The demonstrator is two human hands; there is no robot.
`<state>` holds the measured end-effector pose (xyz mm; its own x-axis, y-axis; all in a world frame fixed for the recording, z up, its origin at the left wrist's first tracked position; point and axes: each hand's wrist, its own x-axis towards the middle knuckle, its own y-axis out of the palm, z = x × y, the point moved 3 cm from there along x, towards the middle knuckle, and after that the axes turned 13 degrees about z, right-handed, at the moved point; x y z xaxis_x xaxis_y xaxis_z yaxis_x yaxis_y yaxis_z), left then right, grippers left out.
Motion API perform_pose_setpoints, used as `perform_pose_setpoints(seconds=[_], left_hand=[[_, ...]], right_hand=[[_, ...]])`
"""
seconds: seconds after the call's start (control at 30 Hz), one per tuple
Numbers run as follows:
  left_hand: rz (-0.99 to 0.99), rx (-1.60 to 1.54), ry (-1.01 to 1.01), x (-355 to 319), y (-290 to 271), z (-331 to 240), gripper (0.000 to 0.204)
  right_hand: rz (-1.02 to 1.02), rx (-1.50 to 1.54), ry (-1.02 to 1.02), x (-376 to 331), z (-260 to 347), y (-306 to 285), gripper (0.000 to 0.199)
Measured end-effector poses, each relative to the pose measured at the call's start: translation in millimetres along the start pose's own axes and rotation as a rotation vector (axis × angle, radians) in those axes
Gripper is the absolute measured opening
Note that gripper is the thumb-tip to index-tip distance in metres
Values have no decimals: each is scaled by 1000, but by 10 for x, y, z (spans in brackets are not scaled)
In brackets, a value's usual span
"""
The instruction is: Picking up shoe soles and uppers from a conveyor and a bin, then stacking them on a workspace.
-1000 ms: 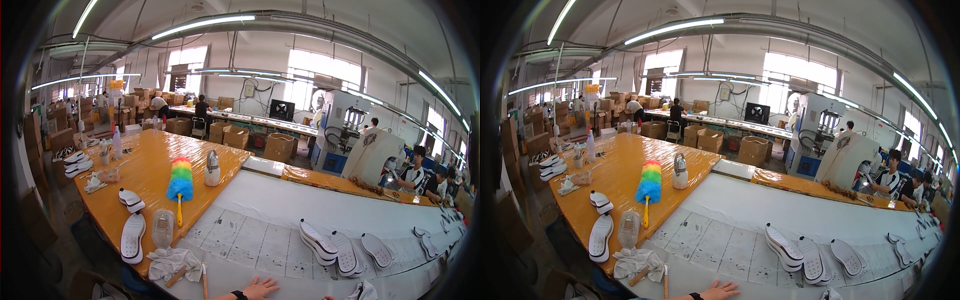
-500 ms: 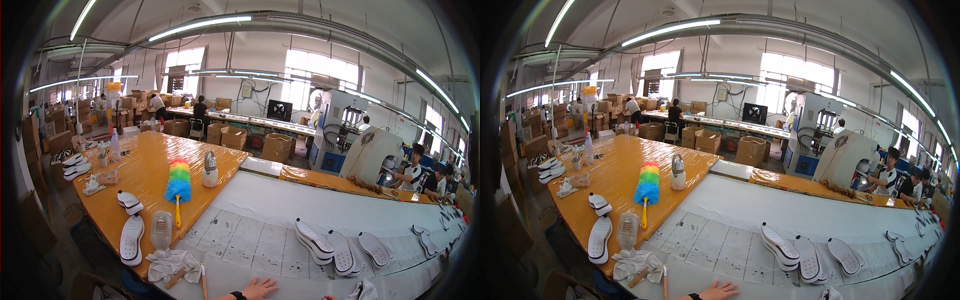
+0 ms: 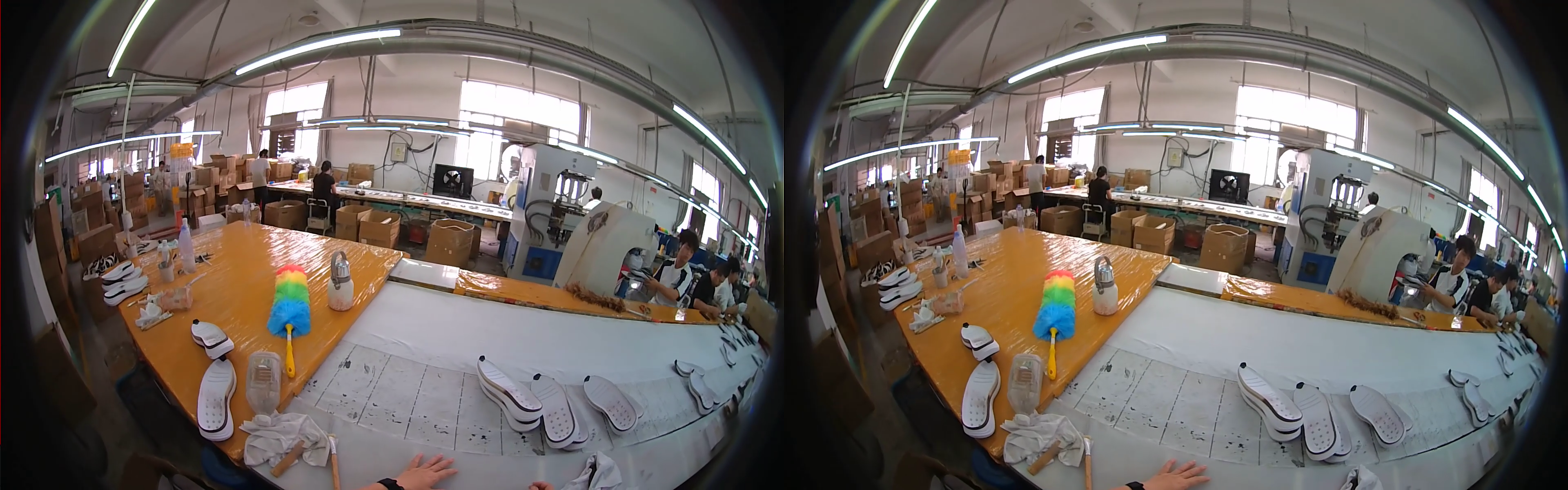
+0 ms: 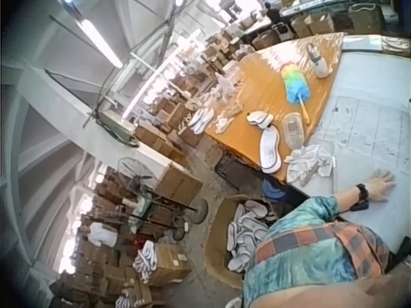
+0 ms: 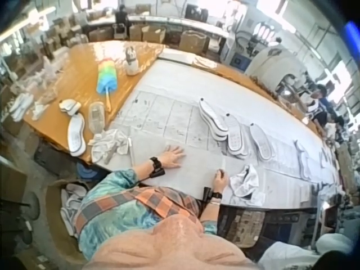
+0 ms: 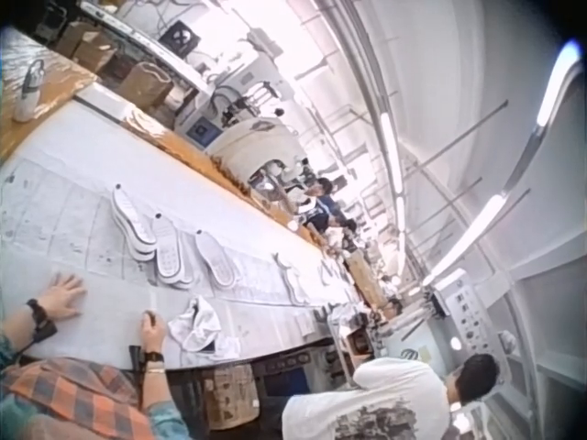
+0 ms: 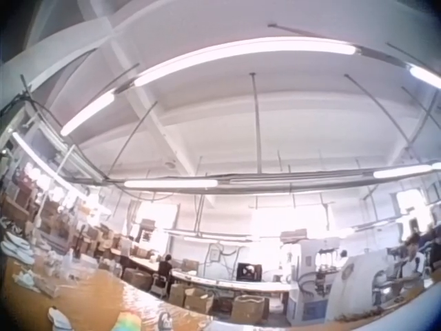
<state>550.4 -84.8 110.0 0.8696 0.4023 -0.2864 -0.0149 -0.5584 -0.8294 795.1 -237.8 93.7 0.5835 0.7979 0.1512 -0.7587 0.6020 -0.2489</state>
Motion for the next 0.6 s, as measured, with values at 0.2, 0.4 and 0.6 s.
perform_pose_setpoints(seconds=[0.2,0.4,0.6], left_hand=[[13,5,-11,44,49,7,62],[22,9,10,81,28,-33,61],[74,8,-9,70,12,-32,65]], right_hand=[[12,98,7,16,53,-67,16],[68,327,-25,-66,473,-254,17],[496,773,-453,-313,1611,-490,30]])
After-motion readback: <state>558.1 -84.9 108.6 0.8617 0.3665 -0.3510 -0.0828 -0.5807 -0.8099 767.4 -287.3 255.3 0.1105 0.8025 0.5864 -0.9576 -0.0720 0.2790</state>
